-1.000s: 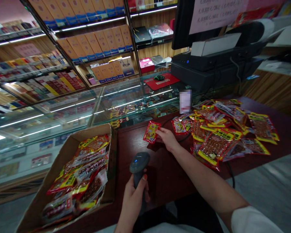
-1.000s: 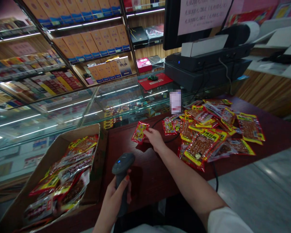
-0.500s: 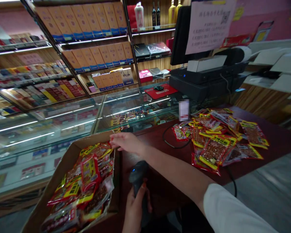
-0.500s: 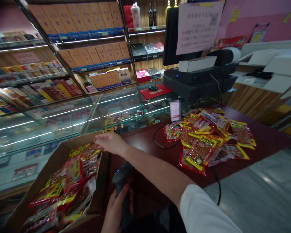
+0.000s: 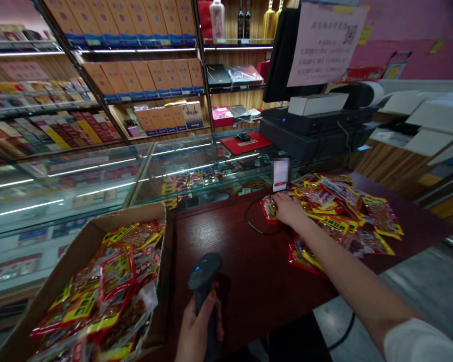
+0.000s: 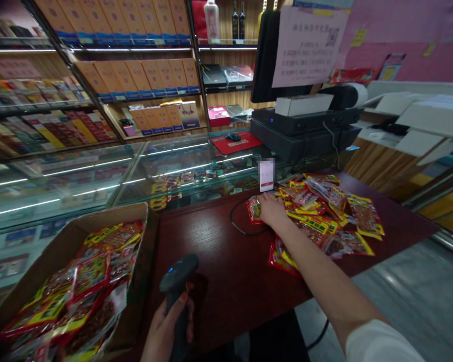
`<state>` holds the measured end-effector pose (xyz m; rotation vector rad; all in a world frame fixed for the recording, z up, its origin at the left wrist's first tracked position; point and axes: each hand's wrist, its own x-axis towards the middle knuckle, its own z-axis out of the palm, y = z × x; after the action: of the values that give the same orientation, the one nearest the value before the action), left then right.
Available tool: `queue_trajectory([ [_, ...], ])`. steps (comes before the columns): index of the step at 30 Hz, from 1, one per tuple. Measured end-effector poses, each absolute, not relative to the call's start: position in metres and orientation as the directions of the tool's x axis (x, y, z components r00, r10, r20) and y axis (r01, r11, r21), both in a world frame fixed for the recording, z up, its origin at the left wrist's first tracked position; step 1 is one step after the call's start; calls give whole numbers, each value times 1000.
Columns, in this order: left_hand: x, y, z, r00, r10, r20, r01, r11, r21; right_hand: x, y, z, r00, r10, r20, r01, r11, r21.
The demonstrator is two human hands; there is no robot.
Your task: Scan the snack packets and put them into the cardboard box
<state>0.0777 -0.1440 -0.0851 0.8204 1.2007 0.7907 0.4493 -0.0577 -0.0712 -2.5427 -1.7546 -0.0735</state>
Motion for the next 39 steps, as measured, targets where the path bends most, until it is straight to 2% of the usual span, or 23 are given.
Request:
queue_trajectory([
  [5, 78, -145, -81, 151, 881, -449, -89, 464, 881, 447, -57, -70, 374, 923, 89, 926, -377, 24],
  [9, 77, -146, -79, 189, 875, -446, -82, 467, 880, 452, -50, -58, 432, 900, 58, 902, -429, -58],
  [15, 77, -145, -76, 192, 871, -451, -91, 474, 876, 463, -33, -36, 554, 816, 167, 832, -535, -148],
  [21, 77, -144, -85, 152, 871, -467, -82, 482, 872, 468, -15, -28, 607, 789, 96, 791, -587, -171],
  [27, 76, -145, -83, 174, 874, -453, -71, 470, 880, 476, -28, -43, 560, 815, 148, 828, -548, -118],
  [33, 79, -143, -80, 165, 873, -460, -82, 476, 875, 474, -47, -56, 345, 937, 62, 933, -349, 87],
  [39, 77, -145, -82, 165, 881, -444, -102, 463, 880, 469, -49, -54, 300, 952, 67, 950, -304, 70],
])
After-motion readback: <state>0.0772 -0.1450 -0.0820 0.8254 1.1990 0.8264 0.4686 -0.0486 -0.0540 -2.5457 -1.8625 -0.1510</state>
